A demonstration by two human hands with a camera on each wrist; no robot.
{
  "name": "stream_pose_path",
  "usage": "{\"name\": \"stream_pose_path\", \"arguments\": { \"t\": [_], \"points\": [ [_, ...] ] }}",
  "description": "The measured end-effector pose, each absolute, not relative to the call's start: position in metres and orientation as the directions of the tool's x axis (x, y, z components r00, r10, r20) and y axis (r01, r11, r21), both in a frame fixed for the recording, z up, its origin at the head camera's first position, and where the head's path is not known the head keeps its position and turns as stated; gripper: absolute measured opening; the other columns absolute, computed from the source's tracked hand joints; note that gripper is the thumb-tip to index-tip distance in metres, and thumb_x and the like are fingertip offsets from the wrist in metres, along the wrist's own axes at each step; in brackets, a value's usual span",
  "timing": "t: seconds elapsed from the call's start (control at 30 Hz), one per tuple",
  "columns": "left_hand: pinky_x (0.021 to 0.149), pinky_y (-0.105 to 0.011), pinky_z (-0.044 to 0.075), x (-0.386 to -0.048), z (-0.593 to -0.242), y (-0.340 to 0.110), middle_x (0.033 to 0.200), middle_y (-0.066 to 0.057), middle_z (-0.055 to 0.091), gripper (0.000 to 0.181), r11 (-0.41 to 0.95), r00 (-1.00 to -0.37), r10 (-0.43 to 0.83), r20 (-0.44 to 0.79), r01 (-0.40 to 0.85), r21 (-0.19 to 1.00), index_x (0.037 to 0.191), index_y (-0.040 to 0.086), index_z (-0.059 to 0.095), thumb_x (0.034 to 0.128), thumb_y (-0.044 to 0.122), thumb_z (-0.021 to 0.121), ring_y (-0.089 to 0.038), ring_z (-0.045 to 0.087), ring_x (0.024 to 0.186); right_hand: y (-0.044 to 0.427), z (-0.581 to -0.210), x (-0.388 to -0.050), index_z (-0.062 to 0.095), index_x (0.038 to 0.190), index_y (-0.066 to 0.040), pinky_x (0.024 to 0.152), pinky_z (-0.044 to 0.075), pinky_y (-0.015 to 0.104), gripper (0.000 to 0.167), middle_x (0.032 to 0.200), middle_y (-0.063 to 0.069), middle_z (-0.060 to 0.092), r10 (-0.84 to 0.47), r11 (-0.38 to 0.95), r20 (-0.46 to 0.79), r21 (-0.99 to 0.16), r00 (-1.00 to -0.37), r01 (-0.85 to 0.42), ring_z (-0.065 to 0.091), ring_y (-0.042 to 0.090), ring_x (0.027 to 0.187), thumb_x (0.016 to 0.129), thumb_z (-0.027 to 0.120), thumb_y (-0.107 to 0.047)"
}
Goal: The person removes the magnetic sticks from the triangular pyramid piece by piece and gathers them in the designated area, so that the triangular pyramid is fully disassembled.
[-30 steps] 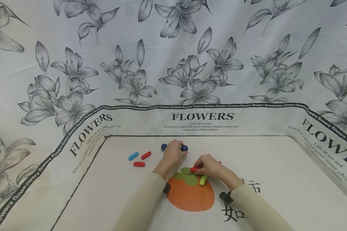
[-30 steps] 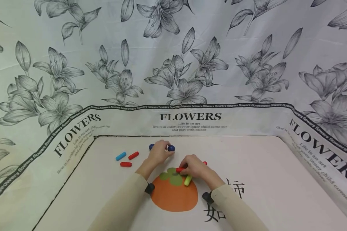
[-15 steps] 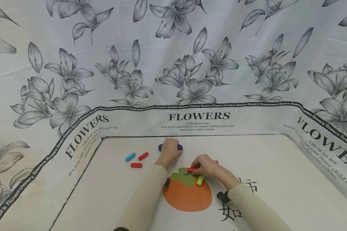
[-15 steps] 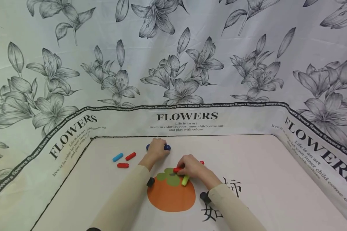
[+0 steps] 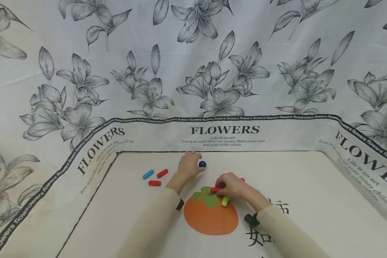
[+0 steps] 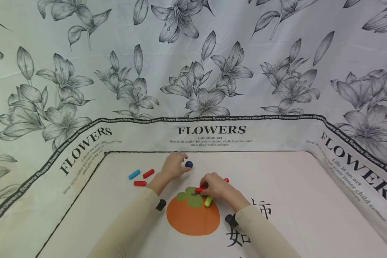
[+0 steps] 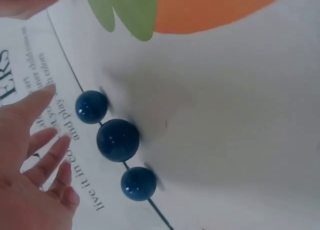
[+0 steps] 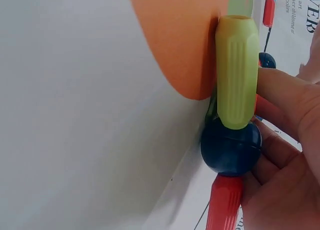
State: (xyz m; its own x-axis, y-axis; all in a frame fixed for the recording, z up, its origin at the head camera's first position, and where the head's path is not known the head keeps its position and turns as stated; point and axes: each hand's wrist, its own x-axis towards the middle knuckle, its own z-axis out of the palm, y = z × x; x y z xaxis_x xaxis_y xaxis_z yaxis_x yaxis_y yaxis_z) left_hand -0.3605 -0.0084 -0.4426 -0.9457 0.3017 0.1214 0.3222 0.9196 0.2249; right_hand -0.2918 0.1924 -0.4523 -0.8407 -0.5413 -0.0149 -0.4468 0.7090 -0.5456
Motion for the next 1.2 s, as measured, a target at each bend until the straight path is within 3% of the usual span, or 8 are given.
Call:
{"name": "stream_pose_path", "arguments": {
  "t": [0.23,0.47,0.77,1.03,1.2],
  "points": [
    [0.095,-0.04,0.049,-0.326,-0.447,-0.023,0.117,-0.002,0.066,0.047,0.839,-0.887,0.452,0.095,0.459,0.293,0.129,0.016,0.068,0.0894,0.038,0.08,-0.021,0.056,0.107,0.197,-0.447,-0.287,0.076,0.098,-0.003,0.075,0.051,0.032,0.013,0.087,0.0,0.069,-0.542,0.72,-0.019,-0.527,-0.84,-0.453,0.056,0.015,0.079,0.087,0.081,-0.01],
    [0.094,-0.033,0.05,-0.303,-0.467,-0.023,0.113,0.001,0.065,0.045,0.759,-0.828,0.56,0.005,0.516,0.398,0.126,0.016,0.068,0.0896,0.039,0.079,-0.015,0.057,0.104,0.212,-0.439,-0.28,0.072,0.108,0.0,0.092,0.052,0.045,0.022,0.101,0.006,0.069,-0.533,0.736,-0.009,-0.497,-0.846,-0.459,0.061,0.025,0.095,0.089,0.077,-0.009],
    [0.087,-0.023,0.049,-0.292,-0.469,-0.014,0.104,0.007,0.06,0.041,0.731,-0.808,0.575,-0.125,0.44,0.521,0.127,0.014,0.069,0.0913,0.031,0.079,-0.009,0.053,0.097,0.223,-0.433,-0.273,0.073,0.111,0.0,0.092,0.054,0.047,0.024,0.104,0.007,0.071,-0.557,0.733,-0.008,-0.473,-0.83,-0.488,0.064,0.025,0.096,0.088,0.078,-0.005],
    [0.09,-0.023,0.049,-0.298,-0.47,-0.001,0.1,0.007,0.065,0.03,0.701,-0.801,0.591,-0.094,0.452,0.552,0.12,0.012,0.071,0.0931,0.024,0.078,-0.009,0.055,0.091,0.23,-0.437,-0.275,0.077,0.109,-0.004,0.089,0.057,0.044,0.026,0.101,0.003,0.075,-0.556,0.744,0.0,-0.447,-0.831,-0.497,0.067,0.02,0.092,0.084,0.082,-0.005],
    [0.083,-0.022,0.05,-0.303,-0.469,0.003,0.092,0.005,0.068,0.019,0.678,-0.804,0.591,-0.07,0.447,0.584,0.11,0.011,0.074,0.0934,0.02,0.077,-0.009,0.057,0.084,0.234,-0.439,-0.278,0.078,0.109,-0.007,0.086,0.057,0.041,0.026,0.1,0.002,0.076,-0.567,0.735,0.007,-0.449,-0.824,-0.509,0.066,0.018,0.09,0.083,0.084,-0.007]
  ]
}}
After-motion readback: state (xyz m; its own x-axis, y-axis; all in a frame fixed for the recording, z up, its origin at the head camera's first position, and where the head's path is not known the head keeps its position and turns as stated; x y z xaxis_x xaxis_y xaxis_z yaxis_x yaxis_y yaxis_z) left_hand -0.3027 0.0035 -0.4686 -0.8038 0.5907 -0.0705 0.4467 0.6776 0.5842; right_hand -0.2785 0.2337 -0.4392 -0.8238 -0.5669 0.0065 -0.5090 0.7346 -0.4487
